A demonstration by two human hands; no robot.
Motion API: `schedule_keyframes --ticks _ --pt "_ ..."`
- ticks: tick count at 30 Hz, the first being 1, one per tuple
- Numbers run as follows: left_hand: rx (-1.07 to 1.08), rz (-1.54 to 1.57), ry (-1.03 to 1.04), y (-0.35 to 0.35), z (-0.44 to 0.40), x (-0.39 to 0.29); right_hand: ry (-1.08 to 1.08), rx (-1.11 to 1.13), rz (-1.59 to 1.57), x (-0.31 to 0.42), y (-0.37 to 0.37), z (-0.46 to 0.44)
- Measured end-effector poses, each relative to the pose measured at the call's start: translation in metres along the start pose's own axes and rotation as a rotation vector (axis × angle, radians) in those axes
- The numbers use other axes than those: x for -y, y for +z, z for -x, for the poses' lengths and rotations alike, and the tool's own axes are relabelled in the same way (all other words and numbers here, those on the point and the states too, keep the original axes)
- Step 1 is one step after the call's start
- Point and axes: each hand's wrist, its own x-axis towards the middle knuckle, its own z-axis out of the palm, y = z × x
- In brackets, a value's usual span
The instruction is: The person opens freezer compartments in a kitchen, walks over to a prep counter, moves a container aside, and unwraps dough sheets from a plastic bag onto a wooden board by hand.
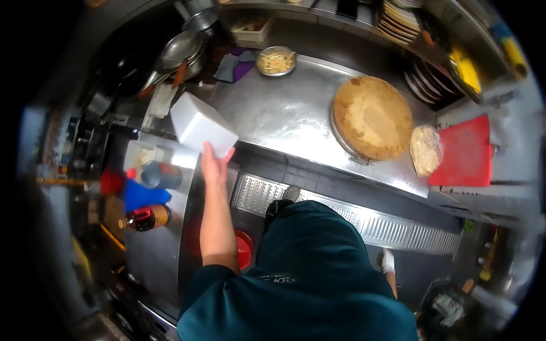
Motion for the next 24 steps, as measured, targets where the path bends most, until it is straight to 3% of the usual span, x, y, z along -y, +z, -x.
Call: schedule_keyframes --ticks 2,5,8,10,12,16,18,21,24 --pt "0.031 -0.029 -0.008 -0.010 0.007 0.006 -0.091 -0.021 0.177 -0.002 -0.002 -0.052" --pt "0.013 -0.339 -0.051 0.006 0.026 0.016 -0.070 0.063 -0.064 0.081 0.020 -0.012" --pt "0.153 -0.904 -0.033 0.022 0.028 0.032 -0.095 0.081 -0.116 0.101 0.043 -0.001" --pt "0.274 -1.234 0.186 0.041 0.031 0.040 -0.067 0.050 -0.097 0.102 0.058 0.012" --pt "0.440 -1.429 0.449 0.059 0.030 0.050 -0.043 0.040 -0.158 0.083 0.073 0.020" --pt "0.659 -1.536 0.652 0.080 0.011 0.088 0.127 -0.017 -0.216 0.008 0.090 0.049" --pt "0.735 -1.647 0.674 0.092 0.006 0.100 0.156 0.014 -0.224 -0.049 0.098 0.064" --pt "0.818 -1.764 0.716 0.102 -0.008 0.117 0.461 -0.143 -0.310 -0.076 0.116 0.126" --pt "0.873 -1.753 0.738 0.108 -0.020 0.127 0.589 -0.160 -0.447 -0.110 0.144 0.172"
